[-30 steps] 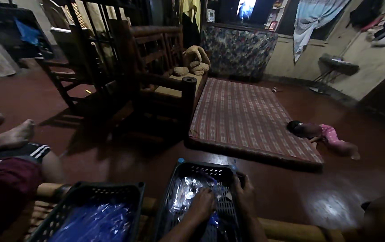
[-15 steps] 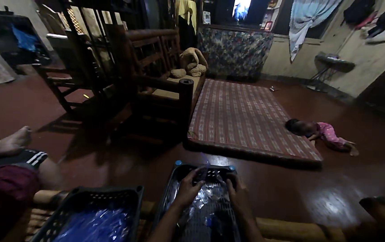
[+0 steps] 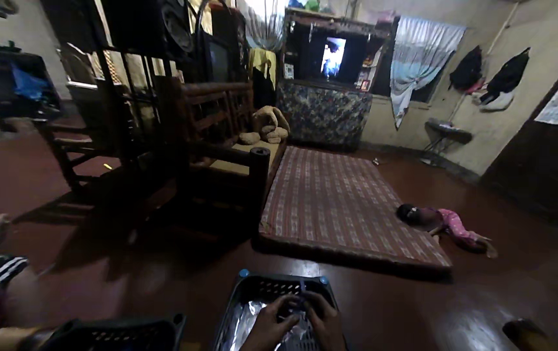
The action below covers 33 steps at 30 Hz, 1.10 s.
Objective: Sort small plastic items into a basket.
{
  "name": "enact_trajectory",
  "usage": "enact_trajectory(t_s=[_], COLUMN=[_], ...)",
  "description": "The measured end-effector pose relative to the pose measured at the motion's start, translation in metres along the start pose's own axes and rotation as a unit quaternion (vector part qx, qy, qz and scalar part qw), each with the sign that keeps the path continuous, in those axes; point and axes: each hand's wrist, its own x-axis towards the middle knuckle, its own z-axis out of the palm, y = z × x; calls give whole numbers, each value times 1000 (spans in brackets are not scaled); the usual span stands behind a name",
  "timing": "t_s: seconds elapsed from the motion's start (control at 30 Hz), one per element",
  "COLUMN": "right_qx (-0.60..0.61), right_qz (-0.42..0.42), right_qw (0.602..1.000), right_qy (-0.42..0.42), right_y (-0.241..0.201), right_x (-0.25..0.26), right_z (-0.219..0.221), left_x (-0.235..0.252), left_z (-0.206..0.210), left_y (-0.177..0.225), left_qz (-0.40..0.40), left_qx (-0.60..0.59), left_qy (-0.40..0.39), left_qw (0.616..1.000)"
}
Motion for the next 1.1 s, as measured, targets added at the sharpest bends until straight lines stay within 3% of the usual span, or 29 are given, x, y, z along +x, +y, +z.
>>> enact_trajectory(t_s=[0.17, 0.5, 0.77, 0.97, 1.1], right_qx=[-46, -108, -132, -72, -73], right_qz=[-30, -28, -91, 29, 47], right_qw=[998, 994, 987, 995, 993], right_qy=[-43, 13, -10, -62, -84], right_y=[-10, -10, 0, -7, -7], right_x=[-7, -11, -12, -9, -7], right_z=[7, 17, 22, 14, 10], left_x=[-2, -4, -2, -1, 0], left_z=[6, 3, 1, -2, -2], left_y=[2, 3, 0, -7, -10], left_qz=[-58, -82, -77, -68, -67], left_qx=[-45, -77, -44, -16, -3], left_qy=[68, 49, 71, 48, 33], left_qw=[995, 993, 994, 996, 997])
